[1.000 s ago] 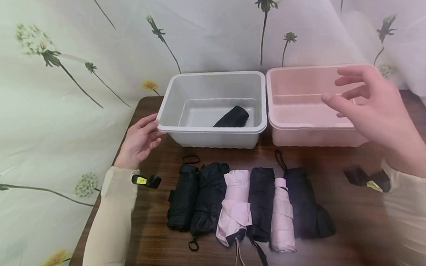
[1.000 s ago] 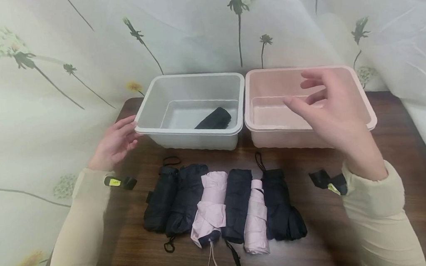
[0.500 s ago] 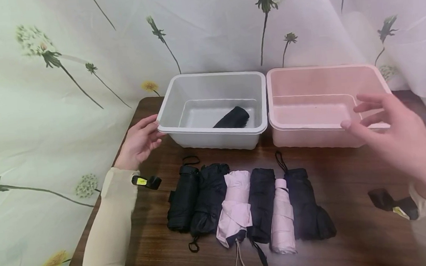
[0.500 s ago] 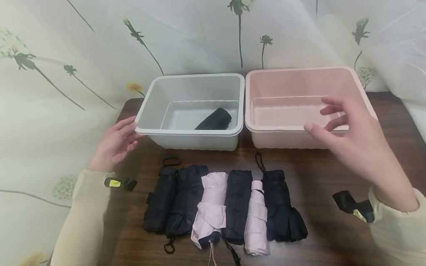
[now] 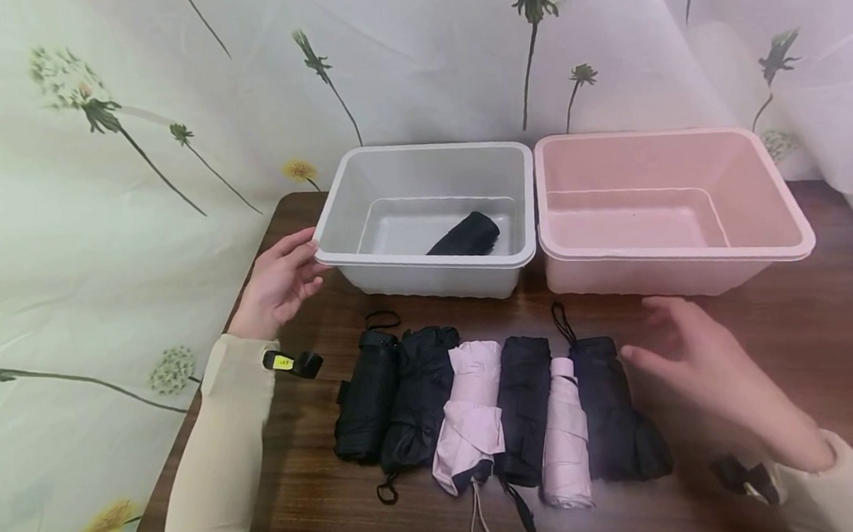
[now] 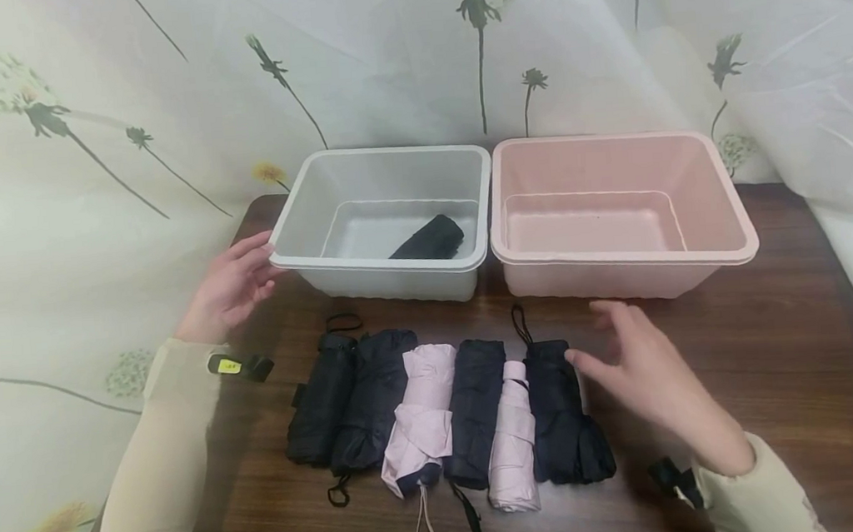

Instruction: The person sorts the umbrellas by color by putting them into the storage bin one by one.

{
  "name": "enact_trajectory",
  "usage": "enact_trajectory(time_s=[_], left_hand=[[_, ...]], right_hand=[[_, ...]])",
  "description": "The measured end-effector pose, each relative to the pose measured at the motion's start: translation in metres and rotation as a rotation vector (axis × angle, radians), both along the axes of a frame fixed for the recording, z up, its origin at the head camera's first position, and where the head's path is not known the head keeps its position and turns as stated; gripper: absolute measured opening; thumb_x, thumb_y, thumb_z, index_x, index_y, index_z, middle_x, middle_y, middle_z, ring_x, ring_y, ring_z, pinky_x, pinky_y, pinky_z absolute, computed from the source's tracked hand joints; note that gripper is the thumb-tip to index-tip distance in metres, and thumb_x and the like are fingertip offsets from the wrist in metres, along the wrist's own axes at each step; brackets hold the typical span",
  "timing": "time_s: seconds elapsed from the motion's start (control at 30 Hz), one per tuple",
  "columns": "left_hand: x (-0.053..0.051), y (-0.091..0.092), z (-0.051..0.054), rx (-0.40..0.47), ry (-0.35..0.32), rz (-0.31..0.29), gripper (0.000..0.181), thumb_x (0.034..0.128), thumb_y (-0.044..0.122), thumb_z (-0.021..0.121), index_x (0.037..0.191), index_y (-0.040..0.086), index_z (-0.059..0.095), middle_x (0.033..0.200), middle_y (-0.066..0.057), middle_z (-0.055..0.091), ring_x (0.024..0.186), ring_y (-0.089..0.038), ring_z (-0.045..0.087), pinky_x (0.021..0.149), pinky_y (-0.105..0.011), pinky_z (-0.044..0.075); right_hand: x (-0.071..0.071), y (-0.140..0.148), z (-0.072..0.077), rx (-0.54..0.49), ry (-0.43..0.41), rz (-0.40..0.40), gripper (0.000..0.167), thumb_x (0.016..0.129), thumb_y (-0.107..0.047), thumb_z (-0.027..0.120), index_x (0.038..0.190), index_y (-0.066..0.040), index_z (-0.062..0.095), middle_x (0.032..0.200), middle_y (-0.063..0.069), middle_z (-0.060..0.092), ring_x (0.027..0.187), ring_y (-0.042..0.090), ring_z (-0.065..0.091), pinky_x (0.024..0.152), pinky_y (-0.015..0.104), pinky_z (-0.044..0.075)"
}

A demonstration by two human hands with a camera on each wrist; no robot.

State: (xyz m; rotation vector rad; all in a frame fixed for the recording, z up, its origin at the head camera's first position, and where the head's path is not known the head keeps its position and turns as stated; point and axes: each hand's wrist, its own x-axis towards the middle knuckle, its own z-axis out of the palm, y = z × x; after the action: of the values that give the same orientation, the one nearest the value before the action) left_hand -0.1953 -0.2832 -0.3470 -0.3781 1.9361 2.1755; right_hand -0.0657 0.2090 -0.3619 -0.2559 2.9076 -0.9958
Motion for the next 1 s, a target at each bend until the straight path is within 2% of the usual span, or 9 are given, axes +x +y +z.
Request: enact_trajectory(time_s=[0.07,0.27,0.43,0.6,1.0], left_hand=[[0.000,0.000,0.000,0.000,-0.002,0.000,0.049,0.0971,0.023,0.058,0.142,0.013,0.043,0.118,-0.005,0.062,0.076,-0.009,0.069,0.059,-0.016,0.054],[0.000,0.001,0.000,-0.009,-0.005,0.003,0.048,0.0975,0.023,0.057,0.142,0.013,0.043,0.119,-0.006,0.061,0.077,-0.008,0.069,0.060,-0.016,0.054],[0.000,0.001,0.001,-0.007,-0.004,0.006,0.048,0.0969,0.023,0.059,0.142,0.013,0.044,0.118,-0.005,0.061,0.077,-0.009,0.069,0.059,-0.016,0.054],[0.002,0.000,0.001,0.016,0.006,0.005,0.049,0.0963,0.022,0.060,0.141,0.011,0.044,0.110,-0.002,0.066,0.078,-0.010,0.069,0.058,-0.016,0.054],[0.002,-0.001,0.001,0.059,0.008,0.003,0.048,0.0953,0.021,0.061,0.139,0.011,0.045,0.106,-0.003,0.068,0.077,-0.012,0.070,0.056,-0.017,0.054]], right_hand=[[0.003,-0.005,-0.008,0.006,-0.034,0.009,0.072,0.087,-0.040,0.070,0.137,0.002,0.041,0.122,0.026,0.056,0.097,0.038,0.062,0.080,0.054,0.053],[0.011,-0.015,-0.023,0.061,-0.098,0.017,0.079,0.086,-0.047,0.069,0.140,0.003,0.038,0.128,0.028,0.051,0.107,0.042,0.058,0.086,0.058,0.050],[0.019,-0.022,-0.031,0.117,-0.184,0.031,0.094,0.084,-0.060,0.065,0.143,0.004,0.031,0.134,0.033,0.043,0.115,0.049,0.053,0.090,0.064,0.046],[0.025,-0.027,-0.038,0.162,-0.253,0.045,0.105,0.080,-0.069,0.062,0.145,0.004,0.026,0.136,0.036,0.039,0.115,0.052,0.052,0.087,0.064,0.047],[0.032,-0.034,-0.047,0.183,-0.295,0.042,0.110,0.078,-0.074,0.060,0.148,0.001,0.020,0.134,0.044,0.037,0.114,0.059,0.049,0.085,0.068,0.046]])
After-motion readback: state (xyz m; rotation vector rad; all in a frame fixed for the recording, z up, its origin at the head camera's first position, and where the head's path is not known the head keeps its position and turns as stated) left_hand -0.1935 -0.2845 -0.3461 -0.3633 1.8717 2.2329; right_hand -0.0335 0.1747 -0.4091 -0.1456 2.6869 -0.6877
